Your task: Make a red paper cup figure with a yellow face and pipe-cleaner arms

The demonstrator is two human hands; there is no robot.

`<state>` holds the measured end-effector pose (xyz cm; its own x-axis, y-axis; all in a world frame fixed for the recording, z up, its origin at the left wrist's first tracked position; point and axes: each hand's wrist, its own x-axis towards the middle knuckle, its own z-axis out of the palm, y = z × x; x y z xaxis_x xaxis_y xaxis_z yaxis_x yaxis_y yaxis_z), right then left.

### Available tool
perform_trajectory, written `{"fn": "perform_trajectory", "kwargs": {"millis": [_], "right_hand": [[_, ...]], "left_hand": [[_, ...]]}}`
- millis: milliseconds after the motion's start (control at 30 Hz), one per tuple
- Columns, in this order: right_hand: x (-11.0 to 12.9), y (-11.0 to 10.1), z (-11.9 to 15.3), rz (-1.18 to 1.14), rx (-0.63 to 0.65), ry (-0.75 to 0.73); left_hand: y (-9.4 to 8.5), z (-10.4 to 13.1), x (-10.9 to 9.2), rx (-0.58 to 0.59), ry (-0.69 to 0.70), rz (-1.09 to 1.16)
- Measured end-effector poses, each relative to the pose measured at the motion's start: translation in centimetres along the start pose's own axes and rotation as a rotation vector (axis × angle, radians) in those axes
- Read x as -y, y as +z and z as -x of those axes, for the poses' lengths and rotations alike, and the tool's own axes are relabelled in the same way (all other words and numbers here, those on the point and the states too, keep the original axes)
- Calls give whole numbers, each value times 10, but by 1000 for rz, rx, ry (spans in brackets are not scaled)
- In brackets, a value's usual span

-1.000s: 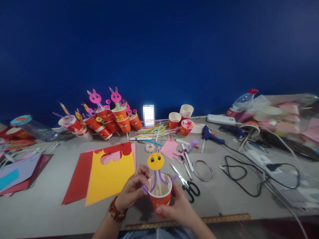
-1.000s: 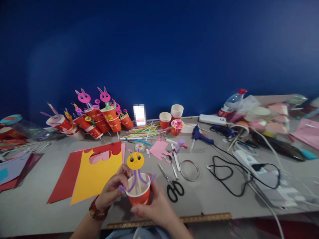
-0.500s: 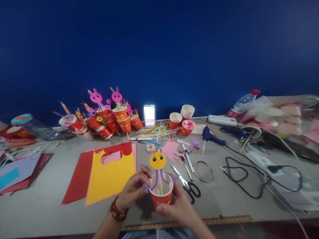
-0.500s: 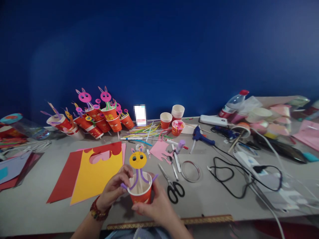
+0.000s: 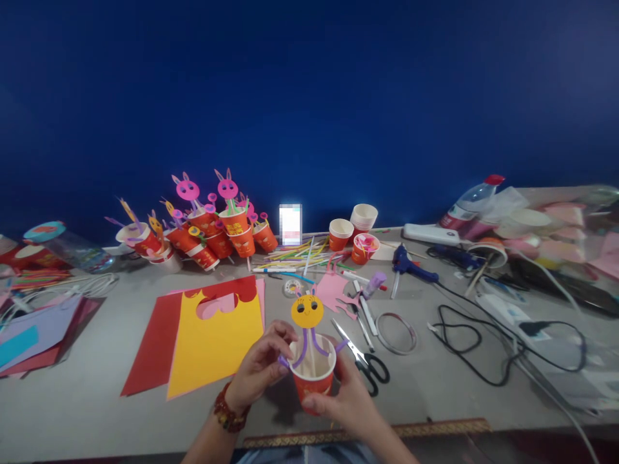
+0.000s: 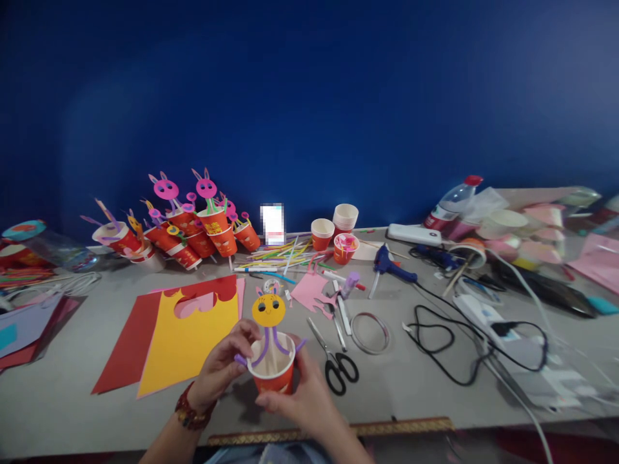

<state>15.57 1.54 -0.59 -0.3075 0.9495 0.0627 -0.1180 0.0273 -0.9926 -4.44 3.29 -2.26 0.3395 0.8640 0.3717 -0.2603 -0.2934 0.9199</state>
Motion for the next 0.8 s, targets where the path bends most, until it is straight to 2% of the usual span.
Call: {"fn": "perform_trajectory", "kwargs": {"millis": [367, 800], "right_hand": [[-2, 0, 1, 22, -16, -1], [0, 0, 1, -2, 25, 6]], "left_hand": [[0, 0, -1, -7, 9, 8], [-2, -1, -4, 11, 14, -66]]}}
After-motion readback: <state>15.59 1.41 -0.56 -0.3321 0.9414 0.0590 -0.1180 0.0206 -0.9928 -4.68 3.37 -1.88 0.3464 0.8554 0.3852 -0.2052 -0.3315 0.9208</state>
